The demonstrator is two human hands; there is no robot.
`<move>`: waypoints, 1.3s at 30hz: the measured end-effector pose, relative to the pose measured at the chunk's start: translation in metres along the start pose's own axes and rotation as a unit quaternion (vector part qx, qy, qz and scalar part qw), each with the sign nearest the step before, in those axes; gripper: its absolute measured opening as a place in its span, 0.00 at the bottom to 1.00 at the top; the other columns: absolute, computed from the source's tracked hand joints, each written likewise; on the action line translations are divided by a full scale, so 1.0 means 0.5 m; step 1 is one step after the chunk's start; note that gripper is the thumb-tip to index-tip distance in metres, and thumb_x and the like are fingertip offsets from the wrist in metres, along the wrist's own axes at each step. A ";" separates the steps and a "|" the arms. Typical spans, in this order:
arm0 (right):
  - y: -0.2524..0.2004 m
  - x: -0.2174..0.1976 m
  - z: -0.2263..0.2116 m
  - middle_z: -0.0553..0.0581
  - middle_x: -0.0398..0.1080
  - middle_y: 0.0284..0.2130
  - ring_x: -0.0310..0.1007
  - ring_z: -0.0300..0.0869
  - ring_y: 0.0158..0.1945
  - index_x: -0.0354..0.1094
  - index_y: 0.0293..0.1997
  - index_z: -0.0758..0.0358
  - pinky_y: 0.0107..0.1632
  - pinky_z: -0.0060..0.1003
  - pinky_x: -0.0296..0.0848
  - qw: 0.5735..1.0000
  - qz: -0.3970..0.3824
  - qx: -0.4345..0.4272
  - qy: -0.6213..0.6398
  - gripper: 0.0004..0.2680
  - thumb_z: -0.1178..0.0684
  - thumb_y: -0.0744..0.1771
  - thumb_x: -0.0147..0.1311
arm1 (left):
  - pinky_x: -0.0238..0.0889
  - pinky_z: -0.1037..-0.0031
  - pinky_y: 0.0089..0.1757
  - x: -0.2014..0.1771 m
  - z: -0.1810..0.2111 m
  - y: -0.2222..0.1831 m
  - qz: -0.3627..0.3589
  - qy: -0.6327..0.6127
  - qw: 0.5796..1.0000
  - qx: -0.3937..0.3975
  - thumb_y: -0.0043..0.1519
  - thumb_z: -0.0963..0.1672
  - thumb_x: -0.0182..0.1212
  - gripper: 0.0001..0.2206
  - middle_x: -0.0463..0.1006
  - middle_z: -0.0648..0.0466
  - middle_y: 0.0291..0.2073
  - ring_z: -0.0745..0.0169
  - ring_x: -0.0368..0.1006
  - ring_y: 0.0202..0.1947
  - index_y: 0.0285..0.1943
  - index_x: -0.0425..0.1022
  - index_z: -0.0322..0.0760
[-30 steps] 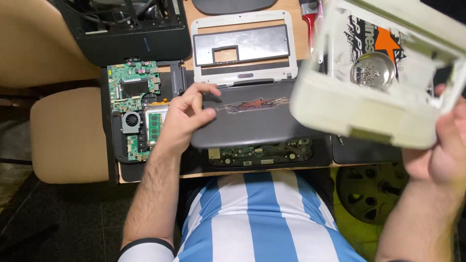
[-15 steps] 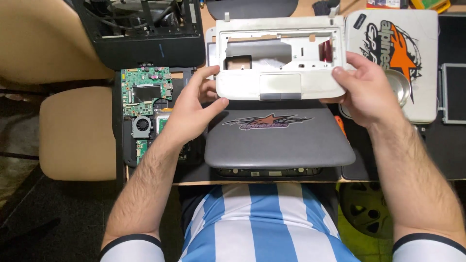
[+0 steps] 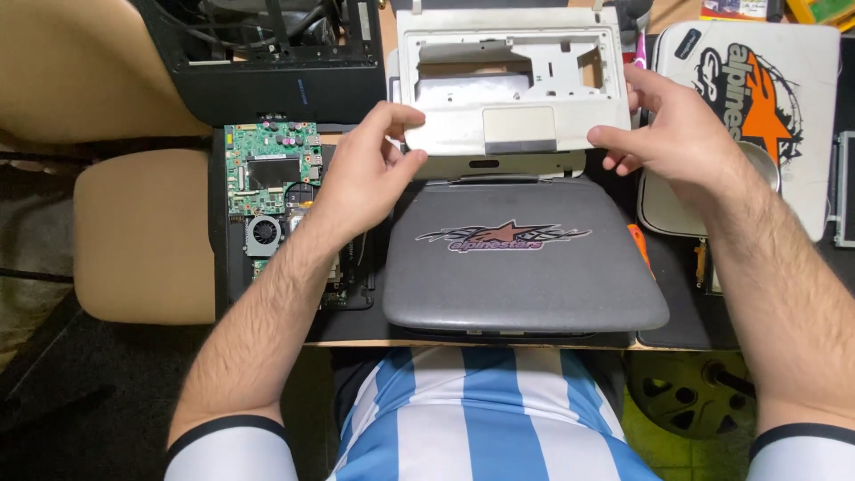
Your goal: Disassembling a laptop by removing screws, prying off the casing, and disconnecting the motherboard.
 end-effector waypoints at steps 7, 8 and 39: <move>0.048 0.010 -0.018 0.58 0.75 0.48 0.76 0.41 0.31 0.59 0.94 0.63 0.32 0.33 0.78 0.999 0.037 -0.009 -0.011 0.35 0.67 0.71 0.66 | 0.76 0.49 0.63 -0.009 0.011 0.071 -0.007 0.094 0.995 0.033 0.76 0.39 0.64 0.13 0.89 0.45 0.69 0.41 0.84 0.73 0.69 0.75 0.39; 0.056 0.013 -0.022 0.58 0.77 0.48 0.78 0.41 0.31 0.63 0.89 0.61 0.33 0.33 0.80 0.999 0.031 -0.023 -0.021 0.31 0.68 0.70 0.66 | 0.76 0.46 0.59 -0.008 0.013 0.079 0.000 0.132 0.991 0.031 0.76 0.38 0.65 0.13 0.89 0.45 0.65 0.40 0.85 0.66 0.68 0.74 0.40; 0.168 0.043 0.065 0.56 0.84 0.68 0.96 0.37 0.50 0.63 0.84 0.66 0.56 0.23 1.01 0.965 0.150 -0.021 0.213 0.24 0.64 0.74 0.65 | 0.78 0.66 0.52 0.052 -0.014 0.105 -0.088 -0.011 0.994 -0.072 0.75 0.52 0.63 0.32 0.45 0.45 0.98 0.66 0.82 0.38 0.88 0.70 0.38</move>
Point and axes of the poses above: each hand's wrist, its own y-axis towards the middle knuckle, its own x-axis out of the palm, z = x × y, the point moved 4 cm from there along y, towards the middle knuckle
